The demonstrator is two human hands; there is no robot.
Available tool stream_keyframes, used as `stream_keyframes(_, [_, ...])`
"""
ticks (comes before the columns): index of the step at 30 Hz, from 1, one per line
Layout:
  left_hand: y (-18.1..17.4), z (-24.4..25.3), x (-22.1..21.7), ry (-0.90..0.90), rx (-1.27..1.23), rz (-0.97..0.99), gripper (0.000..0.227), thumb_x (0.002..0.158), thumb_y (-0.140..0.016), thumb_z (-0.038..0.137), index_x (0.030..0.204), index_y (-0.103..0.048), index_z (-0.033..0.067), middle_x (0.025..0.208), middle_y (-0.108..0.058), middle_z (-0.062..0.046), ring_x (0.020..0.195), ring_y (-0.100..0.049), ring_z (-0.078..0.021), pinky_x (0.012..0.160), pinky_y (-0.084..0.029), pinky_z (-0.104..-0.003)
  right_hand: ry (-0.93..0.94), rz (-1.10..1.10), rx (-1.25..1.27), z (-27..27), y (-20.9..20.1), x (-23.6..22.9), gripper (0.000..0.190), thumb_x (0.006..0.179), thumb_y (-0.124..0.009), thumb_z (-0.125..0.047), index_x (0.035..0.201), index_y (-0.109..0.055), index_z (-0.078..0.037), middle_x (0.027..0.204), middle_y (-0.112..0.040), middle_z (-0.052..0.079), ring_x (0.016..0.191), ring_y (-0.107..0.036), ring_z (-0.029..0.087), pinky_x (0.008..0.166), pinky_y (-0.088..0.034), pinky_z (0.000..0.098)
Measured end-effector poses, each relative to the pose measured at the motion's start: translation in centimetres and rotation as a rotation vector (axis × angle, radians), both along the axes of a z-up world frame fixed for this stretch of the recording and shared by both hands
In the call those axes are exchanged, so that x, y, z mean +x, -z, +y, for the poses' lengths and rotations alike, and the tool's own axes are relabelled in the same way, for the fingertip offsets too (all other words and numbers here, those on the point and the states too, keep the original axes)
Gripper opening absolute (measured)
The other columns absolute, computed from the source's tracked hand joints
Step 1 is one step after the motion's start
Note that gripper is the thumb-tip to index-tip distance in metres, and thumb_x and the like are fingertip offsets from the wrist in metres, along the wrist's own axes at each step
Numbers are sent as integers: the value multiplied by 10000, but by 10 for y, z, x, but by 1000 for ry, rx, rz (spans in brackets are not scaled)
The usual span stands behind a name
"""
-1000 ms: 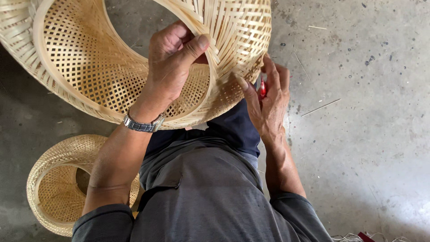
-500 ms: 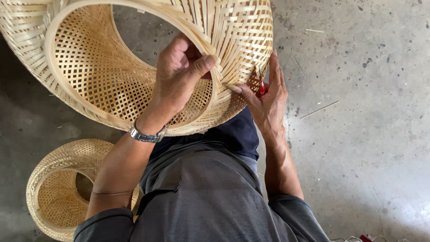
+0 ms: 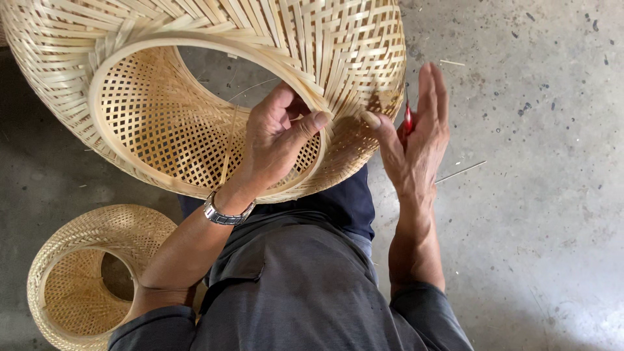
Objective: The person is weaving a bamboo basket, using a red-handled tool to secure the bamboo strips. They are sitting on the floor with their bare feet visible, and another completed basket is nearby.
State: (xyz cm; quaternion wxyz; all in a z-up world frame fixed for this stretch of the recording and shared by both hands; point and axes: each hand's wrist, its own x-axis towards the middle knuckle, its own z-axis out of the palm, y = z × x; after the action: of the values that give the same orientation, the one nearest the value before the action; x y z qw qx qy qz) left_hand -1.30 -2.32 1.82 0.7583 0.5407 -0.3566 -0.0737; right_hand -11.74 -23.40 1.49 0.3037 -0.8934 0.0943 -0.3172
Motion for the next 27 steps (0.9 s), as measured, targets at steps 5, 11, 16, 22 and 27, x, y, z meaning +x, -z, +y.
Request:
stream_keyframes(5, [-6, 6, -3, 13, 79, 29, 280, 1029, -721, 284, 1207, -657, 77, 1066, -718, -66, 915, -692, -118, 767, -625, -270, -108, 20, -153, -10, -22, 25, 1142, 893, -709, -750, 1646, -327, 18, 1549, -537, 286, 1258, -740, 349, 924, -639, 431])
stream_keyframes(11, [-28, 33, 18, 17, -105, 137, 283, 1058, -677, 297, 1237, -614, 88, 1100, -707, -95, 1008, -724, -201, 860, -644, -389, -139, 57, -46, 1, -37, 24, 1167, 790, -766, -697, 1604, -386, 49, 1378, -686, 265, 1186, -759, 321, 944, -672, 425])
stream_keyframes(16, [-43, 42, 22, 64, -307, 338, 267, 1082, -660, 272, 1243, -584, 74, 1162, -685, -119, 1087, -734, -263, 915, -635, -488, -148, 26, 28, 10, -45, 21, 1108, 796, -811, -622, 1573, -418, 62, 1371, -686, 268, 1185, -760, 303, 930, -661, 413])
stream_keyframes(22, [-52, 30, 20, -13, -249, 284, 314, 1120, -639, 290, 1254, -527, 29, 1155, -658, -144, 1130, -743, -294, 938, -649, -465, -89, 46, 61, 15, -43, 18, 1037, 826, -842, -538, 1550, -427, 77, 1323, -702, 267, 1120, -773, 282, 890, -681, 391])
stream_keyframes(27, [-57, 25, 53, 70, -142, 172, 345, 1118, -621, 302, 1194, -555, -28, 1119, -723, -227, 1009, -803, -308, 882, -660, -431, 24, 138, 176, 18, -25, 16, 934, 886, -812, -475, 1537, -404, 56, 1230, -736, 223, 964, -811, 244, 741, -638, 348])
